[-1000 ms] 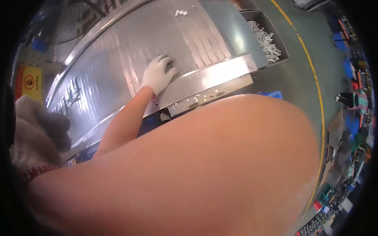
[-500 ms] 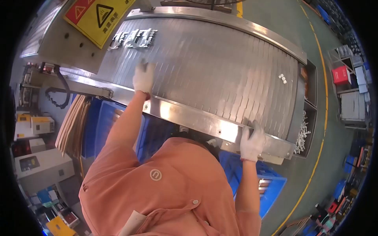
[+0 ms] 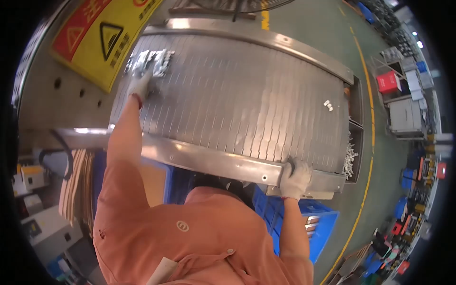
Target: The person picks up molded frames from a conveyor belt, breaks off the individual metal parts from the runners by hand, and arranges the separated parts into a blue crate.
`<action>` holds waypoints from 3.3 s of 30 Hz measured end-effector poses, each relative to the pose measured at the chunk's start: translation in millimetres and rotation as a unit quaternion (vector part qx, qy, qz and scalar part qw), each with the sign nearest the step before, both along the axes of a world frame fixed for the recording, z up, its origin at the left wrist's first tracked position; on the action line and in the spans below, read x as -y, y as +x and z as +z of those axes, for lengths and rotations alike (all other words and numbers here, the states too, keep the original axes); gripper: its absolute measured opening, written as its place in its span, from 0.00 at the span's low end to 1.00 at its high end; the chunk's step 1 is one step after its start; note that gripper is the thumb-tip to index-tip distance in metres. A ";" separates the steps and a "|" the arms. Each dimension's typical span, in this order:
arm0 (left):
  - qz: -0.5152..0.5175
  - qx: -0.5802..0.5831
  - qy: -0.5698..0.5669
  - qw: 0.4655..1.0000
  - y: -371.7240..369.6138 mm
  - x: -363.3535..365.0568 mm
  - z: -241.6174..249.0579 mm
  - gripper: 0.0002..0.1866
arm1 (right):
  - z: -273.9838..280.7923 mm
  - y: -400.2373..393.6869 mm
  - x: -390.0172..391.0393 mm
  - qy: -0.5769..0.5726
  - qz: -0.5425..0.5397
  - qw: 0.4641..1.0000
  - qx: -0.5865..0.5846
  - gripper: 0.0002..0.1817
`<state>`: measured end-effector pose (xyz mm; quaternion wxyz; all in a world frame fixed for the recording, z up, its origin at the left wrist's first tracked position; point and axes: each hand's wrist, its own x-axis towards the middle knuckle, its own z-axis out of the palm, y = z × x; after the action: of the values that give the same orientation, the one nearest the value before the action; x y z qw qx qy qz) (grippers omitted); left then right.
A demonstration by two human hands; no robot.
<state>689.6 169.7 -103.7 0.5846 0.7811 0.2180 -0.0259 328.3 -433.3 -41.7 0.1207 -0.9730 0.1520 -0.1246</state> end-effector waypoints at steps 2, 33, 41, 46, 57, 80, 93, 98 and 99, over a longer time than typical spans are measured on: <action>-0.023 -0.022 -0.017 0.999 17.7 0.0 -13.1 0.47 | 9.4 3.4 -5.9 0.023 -0.014 1.000 -0.015 0.14; -0.384 0.094 0.274 0.877 -258.2 417.2 136.9 0.27 | 63.1 122.4 28.1 0.266 0.018 0.956 -0.124 0.39; -0.438 0.146 0.371 0.806 -251.7 434.9 132.4 0.27 | 56.6 105.5 34.9 0.240 0.000 0.971 -0.019 0.40; -0.394 0.077 0.166 0.901 -252.5 426.2 145.3 0.27 | 35.9 115.4 48.1 0.672 -0.017 0.740 -0.011 0.31; -0.388 0.104 0.248 0.881 -237.6 421.9 150.3 0.26 | 26.0 108.2 83.7 0.301 -0.072 0.951 -0.023 0.41; -0.391 0.019 0.148 0.908 -179.5 431.4 160.9 0.37 | 71.8 73.1 30.4 0.502 -0.019 0.864 -0.047 0.35; -0.288 0.062 0.053 0.954 -152.4 427.7 145.6 0.49 | 42.7 82.1 47.3 0.518 0.021 0.855 0.024 0.33; -0.382 -0.118 -0.200 0.895 -150.3 441.4 155.7 0.38 | 59.5 80.2 45.2 0.530 0.035 0.847 -0.014 0.32; -0.411 -0.129 -0.258 0.865 -146.4 438.4 146.9 0.35 | 50.2 81.1 47.7 0.530 0.043 0.847 -0.018 0.32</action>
<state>543.2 -268.7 43.2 0.6680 0.6112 -0.0637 -0.4196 409.4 -481.0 8.5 0.6208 -0.7686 0.1546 -0.0021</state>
